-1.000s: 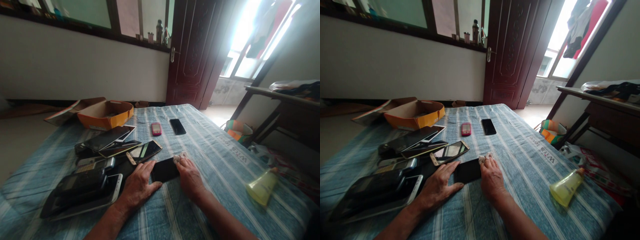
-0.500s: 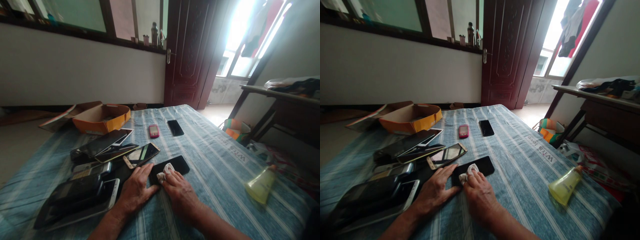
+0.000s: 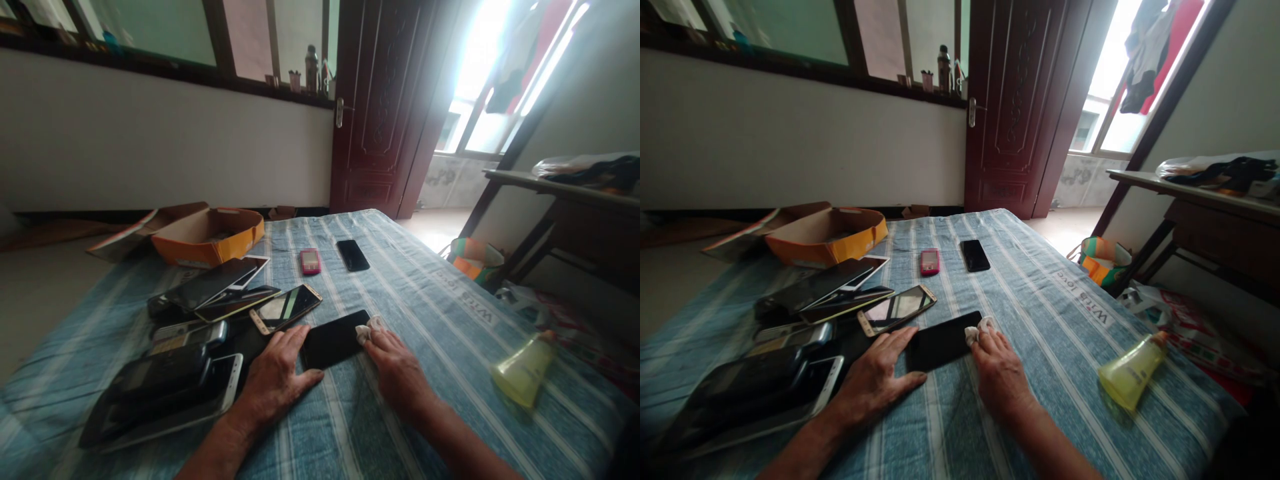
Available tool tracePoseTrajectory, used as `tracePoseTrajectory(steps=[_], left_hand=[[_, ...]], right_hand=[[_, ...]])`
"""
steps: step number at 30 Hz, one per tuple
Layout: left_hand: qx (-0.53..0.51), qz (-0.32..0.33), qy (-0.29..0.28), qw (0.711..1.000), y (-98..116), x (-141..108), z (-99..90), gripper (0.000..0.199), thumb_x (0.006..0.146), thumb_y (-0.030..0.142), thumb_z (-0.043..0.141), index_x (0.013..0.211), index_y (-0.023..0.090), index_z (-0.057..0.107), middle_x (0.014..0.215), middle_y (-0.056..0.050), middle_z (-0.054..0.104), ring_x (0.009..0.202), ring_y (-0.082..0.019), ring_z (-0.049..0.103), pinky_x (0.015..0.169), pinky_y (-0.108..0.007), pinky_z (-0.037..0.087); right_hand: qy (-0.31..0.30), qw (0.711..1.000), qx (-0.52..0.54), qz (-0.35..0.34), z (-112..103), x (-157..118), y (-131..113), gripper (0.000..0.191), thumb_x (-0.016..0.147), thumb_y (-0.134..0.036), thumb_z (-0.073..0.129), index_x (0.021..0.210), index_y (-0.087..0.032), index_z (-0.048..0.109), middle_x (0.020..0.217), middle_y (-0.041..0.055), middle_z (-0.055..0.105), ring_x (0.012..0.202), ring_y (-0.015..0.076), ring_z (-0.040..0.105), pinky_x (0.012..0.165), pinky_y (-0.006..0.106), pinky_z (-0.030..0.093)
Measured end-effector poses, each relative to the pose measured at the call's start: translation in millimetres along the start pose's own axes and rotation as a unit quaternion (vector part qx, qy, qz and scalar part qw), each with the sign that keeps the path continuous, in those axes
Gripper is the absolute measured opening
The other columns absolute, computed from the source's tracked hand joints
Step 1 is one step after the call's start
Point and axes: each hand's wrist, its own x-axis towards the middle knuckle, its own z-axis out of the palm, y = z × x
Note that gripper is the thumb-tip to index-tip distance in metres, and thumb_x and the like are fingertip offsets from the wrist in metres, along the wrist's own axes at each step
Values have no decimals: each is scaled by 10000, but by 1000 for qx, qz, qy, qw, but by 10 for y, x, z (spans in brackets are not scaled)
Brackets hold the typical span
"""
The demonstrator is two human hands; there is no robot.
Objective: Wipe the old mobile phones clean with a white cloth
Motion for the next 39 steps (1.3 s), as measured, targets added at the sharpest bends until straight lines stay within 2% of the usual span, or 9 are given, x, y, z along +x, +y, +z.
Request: tracePoseTrajectory(steps=[5,10,13,17,19,23,26,30,39], left_hand=[[6,-25,-26,999,58,29,-46,639,666,346,705,1253,134,569,1285,-132,612,1193,-319,541,1009,-443,453],[26,-33,-43,998,148,36,-122,610,674,316,700,1255,183,570,1280,-104,614,1187,-291,538,997,-417,458],[32,-16,-55,998,168,37,-137,606,684,315,693,1259,171,569,1291,-116,602,1223,-285,513,1031,-405,432],[27,-5,-74,997,157,67,-135,589,685,302,694,1243,145,584,1306,-147,589,1245,-299,502,1057,-414,409],[24,1,-75,997,154,89,-145,574,678,279,696,1227,148,594,1283,-144,605,1216,-297,523,1043,-408,423],[32,15,-74,997,172,123,-189,543,668,256,682,1195,149,607,1225,-128,634,1144,-291,555,1003,-407,448],[43,19,-71,996,231,130,-228,515,651,251,660,1159,174,616,1148,-102,661,1067,-287,579,943,-412,474],[79,-13,-85,993,389,113,-248,531,638,287,634,1153,162,612,1048,-107,667,1002,-300,593,896,-424,483],[121,-22,-119,985,641,247,-68,706,657,344,603,1317,115,499,1131,-142,619,1097,-321,544,899,-399,480]], right_hand=[[-20,996,67,54,-53,84,174,491,822,10,389,1192,-193,641,1322,102,578,1297,243,463,1049,429,410],[-1,961,251,120,-176,315,375,378,825,-88,402,957,-207,736,1077,49,708,1012,206,651,910,356,496],[37,910,357,208,-227,464,482,311,779,-172,475,912,-191,756,960,44,737,957,229,658,889,376,485],[76,793,504,333,-225,591,598,361,633,-199,581,938,-108,752,817,83,734,791,235,664,721,343,509],[89,762,530,360,-211,615,641,403,600,-225,617,953,-78,745,771,93,722,691,215,649,631,316,495],[106,745,547,366,-225,607,679,411,573,-242,641,937,-82,747,752,71,716,666,191,631,615,288,469],[95,748,557,348,-298,584,662,385,582,-232,630,919,-94,754,794,74,729,717,196,637,667,291,469],[89,745,558,355,-382,570,631,383,576,-227,622,911,-105,761,821,76,734,756,211,646,694,298,474],[143,682,595,400,-257,548,802,409,512,-217,633,884,-99,755,654,29,694,565,151,579,508,235,411]])
